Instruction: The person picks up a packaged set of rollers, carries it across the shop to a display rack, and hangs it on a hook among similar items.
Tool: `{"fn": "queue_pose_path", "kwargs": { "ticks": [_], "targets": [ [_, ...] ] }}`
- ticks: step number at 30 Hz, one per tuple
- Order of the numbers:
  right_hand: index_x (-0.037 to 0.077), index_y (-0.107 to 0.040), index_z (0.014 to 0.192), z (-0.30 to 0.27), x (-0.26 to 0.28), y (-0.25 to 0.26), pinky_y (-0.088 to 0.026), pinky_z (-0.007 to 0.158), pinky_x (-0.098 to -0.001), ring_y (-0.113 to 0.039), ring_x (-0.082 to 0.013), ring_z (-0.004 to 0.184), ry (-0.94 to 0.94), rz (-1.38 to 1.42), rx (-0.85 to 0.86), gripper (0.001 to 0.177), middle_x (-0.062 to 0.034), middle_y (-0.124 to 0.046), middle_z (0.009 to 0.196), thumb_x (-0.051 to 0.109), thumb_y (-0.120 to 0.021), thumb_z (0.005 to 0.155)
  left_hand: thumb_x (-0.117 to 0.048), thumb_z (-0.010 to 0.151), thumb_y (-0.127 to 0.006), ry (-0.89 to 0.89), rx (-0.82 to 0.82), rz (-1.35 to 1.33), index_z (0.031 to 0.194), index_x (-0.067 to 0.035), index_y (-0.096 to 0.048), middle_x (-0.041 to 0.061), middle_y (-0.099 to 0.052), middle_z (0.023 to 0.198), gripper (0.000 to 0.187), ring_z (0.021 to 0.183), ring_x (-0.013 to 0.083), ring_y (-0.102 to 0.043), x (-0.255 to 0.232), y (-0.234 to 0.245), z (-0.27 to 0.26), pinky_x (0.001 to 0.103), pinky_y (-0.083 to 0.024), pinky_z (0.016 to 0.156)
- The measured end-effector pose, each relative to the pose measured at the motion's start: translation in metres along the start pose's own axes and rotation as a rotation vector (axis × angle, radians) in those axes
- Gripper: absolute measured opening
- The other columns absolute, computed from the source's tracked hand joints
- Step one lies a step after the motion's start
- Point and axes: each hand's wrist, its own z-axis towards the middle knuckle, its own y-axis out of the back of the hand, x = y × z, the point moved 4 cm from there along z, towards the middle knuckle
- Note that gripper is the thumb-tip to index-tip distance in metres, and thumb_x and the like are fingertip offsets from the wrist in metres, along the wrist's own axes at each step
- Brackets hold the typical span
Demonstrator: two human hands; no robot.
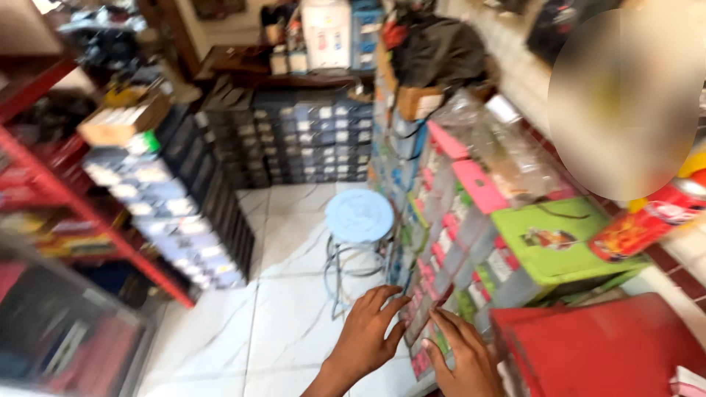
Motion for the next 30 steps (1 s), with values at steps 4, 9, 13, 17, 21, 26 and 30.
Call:
{"fn": "queue_pose_path", "kwargs": {
  "ticks": [4,9,13,17,21,26,30],
  "targets": [
    [0.012,-0.065,0.132,-0.027,0.033,-0.015,-0.048,0.103,-0.0404,-0.063,-0.0305,0.122,0.035,0.024,0.082,0.055,-0.0118,-0.067,0.13,0.019,-0.077,0.079,-0.012,0.087,-0.073,0.126,-0.009,0.045,0.126,-0.006,-0.065,0.016,-0.06,0.133,0.04,0.125,0.0361,-0.054,-0.003,0.017,-0.043,0.046,-0.044,0.101],
    [0.01,-0.063,0.133,-0.053,0.072,-0.016,-0.048,0.101,-0.0403,-0.061,-0.0328,0.122,-0.002,0.007,0.212,0.053,-0.0114,-0.066,0.132,0.021,-0.074,0.082,-0.014,0.089,-0.073,0.209,-0.045,0.042,0.126,-0.006,-0.065,0.014,-0.061,0.134,0.039,0.126,0.0352,-0.054,-0.023,0.036,-0.093,0.047,-0.044,0.103],
    [0.009,-0.063,0.132,-0.067,0.103,-0.023,-0.048,0.101,-0.0403,-0.061,-0.0336,0.122,0.081,0.007,0.257,0.051,-0.0115,-0.066,0.131,0.023,-0.074,0.084,-0.015,0.091,-0.073,0.246,-0.137,0.104,0.127,-0.005,-0.065,0.015,-0.061,0.133,0.038,0.127,0.0353,-0.054,-0.037,0.06,-0.126,0.048,-0.044,0.103],
    [0.01,-0.065,0.131,-0.073,0.129,-0.034,-0.049,0.102,-0.0398,-0.063,-0.0321,0.122,0.196,0.069,0.273,0.049,-0.0102,-0.068,0.13,0.022,-0.073,0.084,-0.016,0.092,-0.072,0.3,-0.24,0.178,0.124,-0.004,-0.066,0.015,-0.062,0.132,0.035,0.128,0.0353,-0.054,-0.048,0.085,-0.158,0.047,-0.044,0.104],
    [0.011,-0.067,0.13,-0.08,0.154,-0.045,-0.049,0.1,-0.0402,-0.064,-0.0318,0.121,0.222,0.087,0.323,0.049,-0.0105,-0.067,0.13,0.022,-0.074,0.083,-0.016,0.091,-0.073,0.361,-0.325,0.232,0.123,-0.004,-0.067,0.014,-0.063,0.13,0.035,0.127,0.0343,-0.055,-0.059,0.109,-0.189,0.047,-0.045,0.104],
    [0.009,-0.068,0.128,-0.096,0.185,-0.052,-0.051,0.098,-0.0398,-0.067,-0.0319,0.117,0.367,0.187,0.387,0.046,-0.012,-0.069,0.128,0.021,-0.074,0.083,-0.016,0.091,-0.073,0.45,-0.423,0.335,0.123,-0.004,-0.067,0.014,-0.064,0.131,0.035,0.127,0.034,-0.056,-0.085,0.126,-0.235,0.047,-0.045,0.103],
    [0.007,-0.067,0.128,-0.101,0.218,-0.062,-0.051,0.099,-0.0395,-0.067,-0.0329,0.118,0.594,0.289,0.449,0.044,-0.0146,-0.07,0.127,0.02,-0.073,0.086,-0.016,0.09,-0.074,0.555,-0.536,0.463,0.123,-0.005,-0.067,0.014,-0.064,0.131,0.036,0.127,0.0338,-0.056,-0.112,0.138,-0.275,0.047,-0.045,0.104]
  ]
}}
